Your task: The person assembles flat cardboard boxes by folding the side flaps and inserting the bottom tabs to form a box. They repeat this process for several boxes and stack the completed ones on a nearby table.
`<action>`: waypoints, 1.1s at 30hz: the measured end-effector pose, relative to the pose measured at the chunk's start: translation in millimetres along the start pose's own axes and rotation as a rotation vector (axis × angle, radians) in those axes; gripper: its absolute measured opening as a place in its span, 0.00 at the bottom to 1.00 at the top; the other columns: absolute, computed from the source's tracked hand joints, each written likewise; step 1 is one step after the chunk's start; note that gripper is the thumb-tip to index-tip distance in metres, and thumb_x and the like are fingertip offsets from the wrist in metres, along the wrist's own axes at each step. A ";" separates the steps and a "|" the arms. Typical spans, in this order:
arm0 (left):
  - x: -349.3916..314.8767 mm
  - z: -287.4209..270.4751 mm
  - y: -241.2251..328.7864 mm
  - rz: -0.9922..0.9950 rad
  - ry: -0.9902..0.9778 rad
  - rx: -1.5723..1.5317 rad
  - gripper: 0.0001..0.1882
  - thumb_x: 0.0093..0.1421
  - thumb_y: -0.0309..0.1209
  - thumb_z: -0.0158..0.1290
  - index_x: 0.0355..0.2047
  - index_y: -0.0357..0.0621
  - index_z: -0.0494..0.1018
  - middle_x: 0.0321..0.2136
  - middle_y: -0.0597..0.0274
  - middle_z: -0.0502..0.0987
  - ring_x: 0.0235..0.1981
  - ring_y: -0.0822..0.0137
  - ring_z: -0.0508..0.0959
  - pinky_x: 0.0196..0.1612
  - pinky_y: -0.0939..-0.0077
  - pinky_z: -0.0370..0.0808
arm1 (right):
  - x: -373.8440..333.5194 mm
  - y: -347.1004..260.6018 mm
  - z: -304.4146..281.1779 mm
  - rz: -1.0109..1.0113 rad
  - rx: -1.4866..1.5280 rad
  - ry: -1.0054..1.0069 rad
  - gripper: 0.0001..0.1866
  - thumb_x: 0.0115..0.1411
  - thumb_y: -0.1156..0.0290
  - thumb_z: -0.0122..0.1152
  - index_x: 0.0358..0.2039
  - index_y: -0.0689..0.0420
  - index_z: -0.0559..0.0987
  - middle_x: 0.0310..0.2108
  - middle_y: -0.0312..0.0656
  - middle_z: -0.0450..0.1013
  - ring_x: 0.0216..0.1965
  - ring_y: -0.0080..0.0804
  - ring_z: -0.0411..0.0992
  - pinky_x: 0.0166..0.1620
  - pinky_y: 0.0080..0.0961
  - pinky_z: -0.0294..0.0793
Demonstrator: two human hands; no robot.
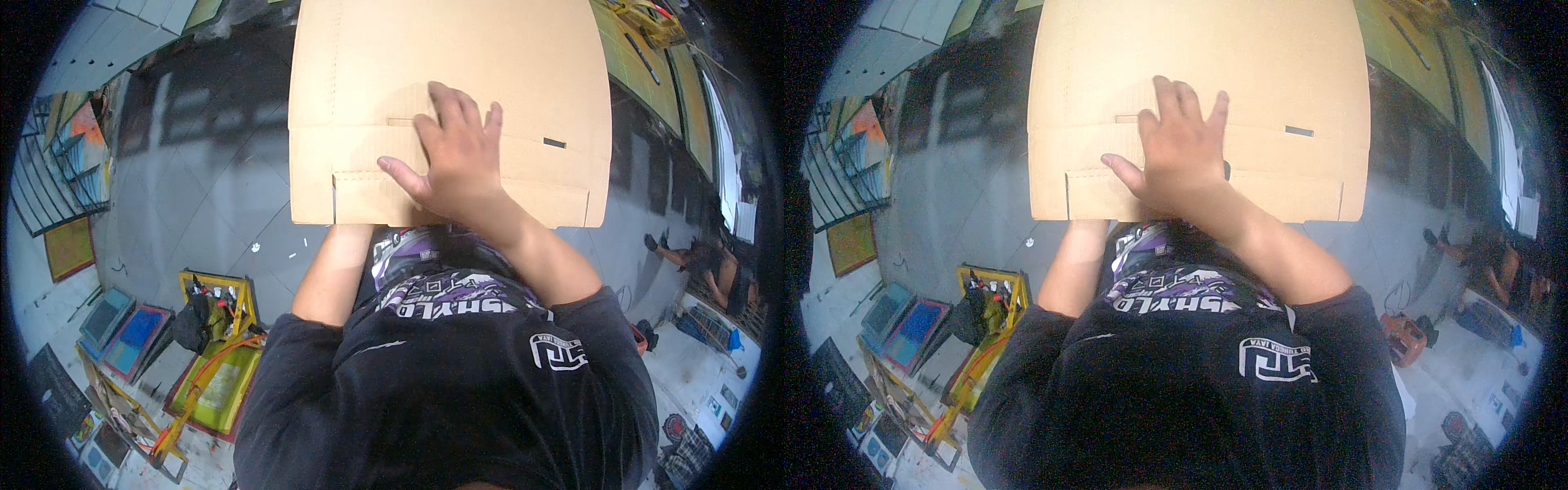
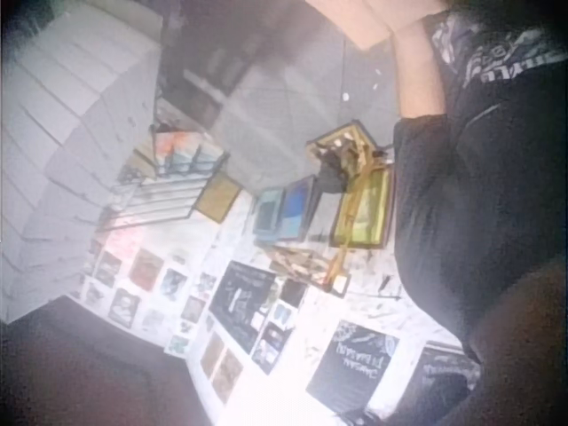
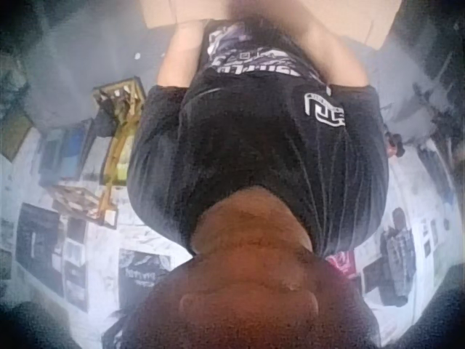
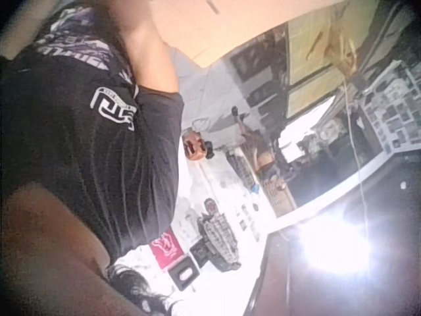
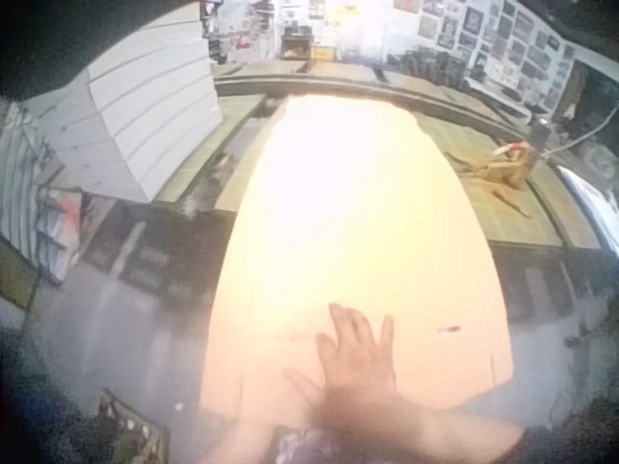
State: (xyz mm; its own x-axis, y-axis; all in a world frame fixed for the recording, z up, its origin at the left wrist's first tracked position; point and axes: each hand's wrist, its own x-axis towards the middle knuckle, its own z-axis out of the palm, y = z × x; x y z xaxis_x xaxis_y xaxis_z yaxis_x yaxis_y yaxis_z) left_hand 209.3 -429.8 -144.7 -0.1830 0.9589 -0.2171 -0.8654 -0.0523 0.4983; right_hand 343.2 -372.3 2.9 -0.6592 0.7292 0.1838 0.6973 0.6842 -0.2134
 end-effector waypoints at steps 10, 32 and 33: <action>0.9 1.9 -7.7 -0.025 -0.034 0.007 0.32 0.57 0.46 0.50 0.56 0.39 0.59 0.54 0.52 0.64 0.54 0.56 0.66 0.55 0.59 0.64 | -1.4 -1.7 9.2 -0.032 -0.014 0.004 0.31 0.49 0.44 0.56 0.39 0.61 0.77 0.55 0.52 0.59 0.58 0.45 0.54 0.53 0.69 0.44; 1.6 -18.2 10.3 0.068 0.040 0.008 0.33 0.56 0.46 0.51 0.56 0.38 0.58 0.54 0.52 0.63 0.54 0.55 0.66 0.56 0.59 0.63 | -47.7 74.9 -31.7 0.293 0.510 0.418 0.24 0.51 0.70 0.61 0.49 0.60 0.68 0.53 0.52 0.60 0.53 0.44 0.62 0.52 0.36 0.65; 0.4 -18.4 10.2 0.071 0.041 0.007 0.34 0.56 0.46 0.51 0.56 0.38 0.58 0.54 0.52 0.63 0.54 0.55 0.66 0.56 0.59 0.63 | -52.5 79.7 -33.9 0.310 0.491 0.434 0.24 0.52 0.70 0.60 0.49 0.60 0.68 0.52 0.52 0.60 0.52 0.42 0.63 0.52 0.36 0.65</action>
State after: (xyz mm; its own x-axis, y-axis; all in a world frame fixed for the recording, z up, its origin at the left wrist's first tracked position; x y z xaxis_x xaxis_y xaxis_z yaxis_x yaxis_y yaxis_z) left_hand 191.8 -435.1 -155.2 -0.2632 0.9405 -0.2147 -0.8461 -0.1181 0.5198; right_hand 443.0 -355.6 8.7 -0.2092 0.8979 0.3873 0.5605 0.4347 -0.7049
